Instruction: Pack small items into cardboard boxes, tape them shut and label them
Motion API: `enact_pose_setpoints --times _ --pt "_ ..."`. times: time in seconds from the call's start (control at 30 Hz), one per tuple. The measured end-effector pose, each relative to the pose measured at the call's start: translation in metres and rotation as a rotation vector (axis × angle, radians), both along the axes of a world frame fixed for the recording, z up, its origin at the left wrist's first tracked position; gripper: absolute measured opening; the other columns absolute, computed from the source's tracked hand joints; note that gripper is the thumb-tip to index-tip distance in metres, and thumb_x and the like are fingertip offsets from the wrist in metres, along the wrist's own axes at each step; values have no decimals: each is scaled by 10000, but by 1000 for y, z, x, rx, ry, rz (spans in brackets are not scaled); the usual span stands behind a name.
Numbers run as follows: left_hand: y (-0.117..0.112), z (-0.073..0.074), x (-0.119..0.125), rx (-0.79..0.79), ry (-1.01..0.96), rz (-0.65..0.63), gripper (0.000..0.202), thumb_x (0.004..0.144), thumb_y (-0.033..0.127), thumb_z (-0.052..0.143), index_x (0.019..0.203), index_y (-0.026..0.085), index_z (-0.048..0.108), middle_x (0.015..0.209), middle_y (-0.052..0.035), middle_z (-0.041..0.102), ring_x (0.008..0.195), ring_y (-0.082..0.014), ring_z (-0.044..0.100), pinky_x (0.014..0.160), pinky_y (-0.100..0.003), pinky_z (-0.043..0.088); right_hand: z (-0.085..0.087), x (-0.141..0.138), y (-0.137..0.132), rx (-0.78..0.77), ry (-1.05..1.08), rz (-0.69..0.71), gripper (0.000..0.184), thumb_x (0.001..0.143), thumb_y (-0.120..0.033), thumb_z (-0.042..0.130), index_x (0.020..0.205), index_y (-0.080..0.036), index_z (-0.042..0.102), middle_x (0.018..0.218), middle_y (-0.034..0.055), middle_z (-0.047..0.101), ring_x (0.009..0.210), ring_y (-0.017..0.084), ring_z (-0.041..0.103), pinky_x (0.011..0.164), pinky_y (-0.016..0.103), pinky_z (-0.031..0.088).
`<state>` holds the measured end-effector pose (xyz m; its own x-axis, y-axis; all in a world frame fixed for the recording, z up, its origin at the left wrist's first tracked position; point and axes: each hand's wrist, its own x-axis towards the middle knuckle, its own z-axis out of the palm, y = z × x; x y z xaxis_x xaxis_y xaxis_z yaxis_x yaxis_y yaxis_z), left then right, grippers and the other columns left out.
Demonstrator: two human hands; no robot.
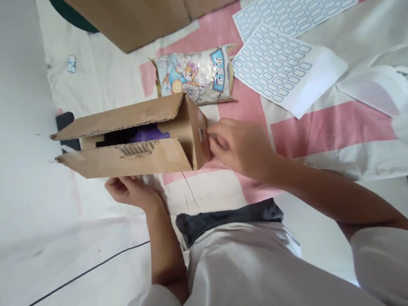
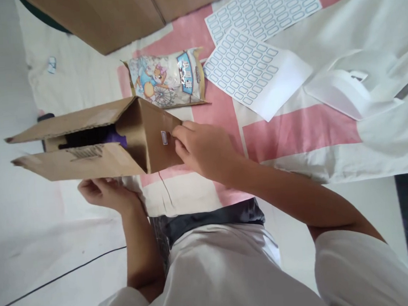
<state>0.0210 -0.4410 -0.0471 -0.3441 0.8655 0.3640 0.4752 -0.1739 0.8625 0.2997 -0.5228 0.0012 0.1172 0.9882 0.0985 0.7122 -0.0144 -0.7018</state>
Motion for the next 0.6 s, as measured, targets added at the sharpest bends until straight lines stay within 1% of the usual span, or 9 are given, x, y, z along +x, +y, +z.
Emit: enact_pose_setpoints --times 0.1,0.17,0.27,0.33,0.4,0.47,0.5,0.53,0.6 --pt "0 -1 4 14 -70 20 436 1000 509 648 845 241 341 777 42 336 725 -113 414 673 -295 353 7 4 -2 -39 63 85 235 979 -268 580 1054 -162 777 848 66 705 739 203 596 674 341 342" --pt "1 -2 8 28 -88 36 386 980 456 649 862 241 352 816 48 369 805 -117 466 732 -284 413 13 13 -4 -118 196 254 241 942 -313 667 1098 -174 787 810 32 710 697 177 590 673 323 359" --pt "2 -3 13 20 -111 32 345 933 428 651 901 244 361 874 55 411 864 -114 483 840 -283 482 22 25 -8 -303 379 600 377 896 -350 739 1245 -214 776 822 -14 739 637 137 588 639 296 370" --pt "3 -5 13 -9 -105 34 356 914 469 636 919 251 355 882 55 411 852 -115 485 858 -282 504 23 27 -9 -360 409 709 405 909 -339 717 1296 -227 761 840 -17 753 633 132 597 628 288 375" --pt "4 -7 11 -35 -95 45 372 906 521 610 938 256 350 882 55 403 842 -119 492 866 -286 517 19 22 -8 -323 387 653 287 925 -309 686 1176 -220 792 800 -14 736 653 138 603 648 288 390" --pt "5 -10 6 -37 -100 54 370 906 538 594 947 256 358 879 53 395 835 -122 495 860 -285 520 10 14 -5 -206 344 460 146 912 -288 689 998 -208 775 774 -4 703 694 155 605 689 297 414" --pt "5 -11 4 -29 -115 51 362 910 530 594 945 254 362 871 53 387 822 -121 491 846 -280 517 5 10 -3 -126 330 345 121 890 -291 713 967 -204 746 811 11 701 736 171 614 715 308 433" --pt "6 -12 2 -22 -135 45 350 915 514 595 940 253 364 858 54 377 800 -118 481 821 -270 510 -2 7 -1 -44 323 241 176 861 -309 750 998 -202 721 899 36 712 805 197 630 750 326 460" --pt "8 -13 -1 -16 -183 30 309 936 473 573 931 253 356 827 57 350 745 -111 450 758 -251 485 -14 4 4 89 342 117 474 805 -382 828 1214 -206 664 1209 113 700 1015 267 652 863 390 516"
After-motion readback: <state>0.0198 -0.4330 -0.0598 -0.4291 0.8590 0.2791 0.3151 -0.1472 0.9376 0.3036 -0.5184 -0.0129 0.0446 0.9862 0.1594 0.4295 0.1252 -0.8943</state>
